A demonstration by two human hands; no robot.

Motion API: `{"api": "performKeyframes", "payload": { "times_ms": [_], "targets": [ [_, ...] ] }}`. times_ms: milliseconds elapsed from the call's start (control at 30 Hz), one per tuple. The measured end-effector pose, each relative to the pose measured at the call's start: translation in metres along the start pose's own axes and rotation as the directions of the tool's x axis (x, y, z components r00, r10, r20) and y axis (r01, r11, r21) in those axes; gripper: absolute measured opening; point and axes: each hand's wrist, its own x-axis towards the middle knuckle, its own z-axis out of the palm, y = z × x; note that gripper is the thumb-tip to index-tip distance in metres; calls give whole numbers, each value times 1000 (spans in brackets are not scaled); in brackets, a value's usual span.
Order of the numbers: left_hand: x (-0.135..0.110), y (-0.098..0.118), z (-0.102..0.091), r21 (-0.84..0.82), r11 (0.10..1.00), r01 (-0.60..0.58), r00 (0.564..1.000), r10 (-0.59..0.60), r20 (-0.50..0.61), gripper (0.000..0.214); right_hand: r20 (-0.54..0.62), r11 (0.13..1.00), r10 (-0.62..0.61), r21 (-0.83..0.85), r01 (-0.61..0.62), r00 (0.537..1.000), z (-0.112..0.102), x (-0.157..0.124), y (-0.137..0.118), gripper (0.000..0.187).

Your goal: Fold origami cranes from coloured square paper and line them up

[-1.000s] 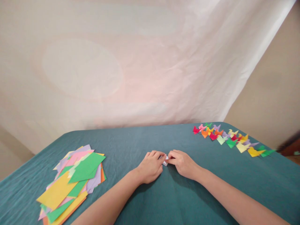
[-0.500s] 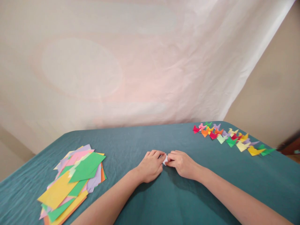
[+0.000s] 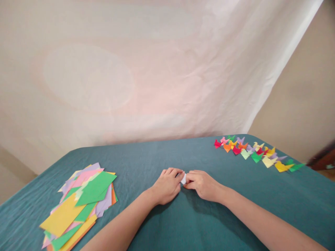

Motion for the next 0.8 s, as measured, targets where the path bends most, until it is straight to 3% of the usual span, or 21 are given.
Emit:
{"api": "performKeyframes", "payload": {
  "times_ms": [100, 233, 800],
  "targets": [
    [0, 0, 0, 0, 1000, -6, 1000, 6, -3, 41, -120, 985, 130, 133, -114, 984, 3, -4, 8, 34],
    [-1, -1, 1, -10, 1000, -6, 1000, 6, -8, 43, -246, 951, 303, 147, -273, 921, 6, -7, 17, 37],
    [2, -5, -2, -86, 996, -37, 999, 34, -30, 37, -95, 938, 222, -252, -239, 970, 10, 1, 5, 24]
  ]
}}
